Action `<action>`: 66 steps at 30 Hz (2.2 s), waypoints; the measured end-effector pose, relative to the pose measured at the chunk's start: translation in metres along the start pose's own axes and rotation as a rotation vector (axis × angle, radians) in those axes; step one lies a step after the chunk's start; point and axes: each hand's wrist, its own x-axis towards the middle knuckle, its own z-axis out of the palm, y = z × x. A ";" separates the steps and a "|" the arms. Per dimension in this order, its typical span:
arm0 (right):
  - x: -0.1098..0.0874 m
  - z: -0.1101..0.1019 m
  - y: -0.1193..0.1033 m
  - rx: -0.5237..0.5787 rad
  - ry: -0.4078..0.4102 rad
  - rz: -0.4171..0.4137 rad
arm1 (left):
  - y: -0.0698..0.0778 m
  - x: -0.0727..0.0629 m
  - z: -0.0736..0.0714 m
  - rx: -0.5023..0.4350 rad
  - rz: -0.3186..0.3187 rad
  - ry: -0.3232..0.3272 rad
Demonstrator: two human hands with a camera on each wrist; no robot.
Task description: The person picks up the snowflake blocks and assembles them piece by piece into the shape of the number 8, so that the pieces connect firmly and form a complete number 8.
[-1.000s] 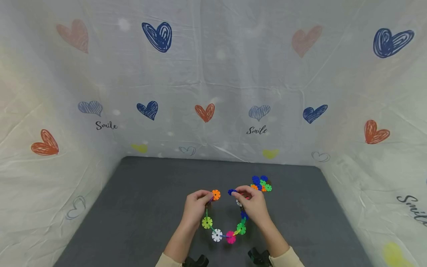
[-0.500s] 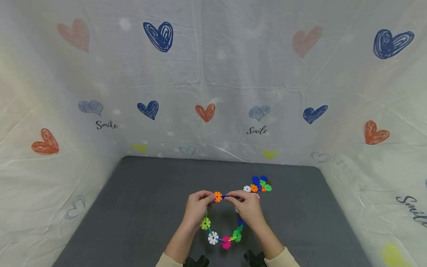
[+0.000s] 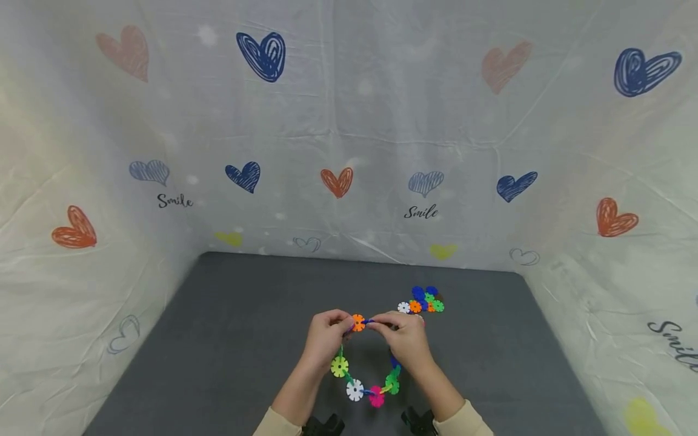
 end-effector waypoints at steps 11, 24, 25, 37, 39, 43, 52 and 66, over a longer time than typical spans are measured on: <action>0.005 -0.008 0.002 -0.030 -0.097 0.070 | 0.001 -0.003 0.001 0.056 0.013 -0.116; 0.018 -0.051 0.034 -0.098 -0.044 0.245 | -0.005 0.001 -0.018 -0.067 -0.019 -0.148; 0.019 -0.053 0.041 -0.126 -0.022 0.272 | -0.005 0.002 -0.020 -0.077 -0.017 -0.139; 0.009 -0.023 0.094 -0.508 -0.160 0.489 | -0.009 0.007 -0.024 -0.110 -0.024 -0.106; 0.008 -0.019 0.094 -0.526 -0.179 0.503 | -0.009 0.007 -0.023 -0.113 -0.022 -0.110; 0.006 -0.015 0.095 -0.515 -0.182 0.510 | -0.009 0.006 -0.022 -0.111 -0.028 -0.115; 0.007 -0.014 0.095 -0.531 -0.177 0.529 | -0.008 0.007 -0.021 -0.128 -0.023 -0.146; 0.004 -0.019 0.081 -0.294 -0.123 0.485 | -0.006 0.007 -0.019 -0.166 -0.035 -0.133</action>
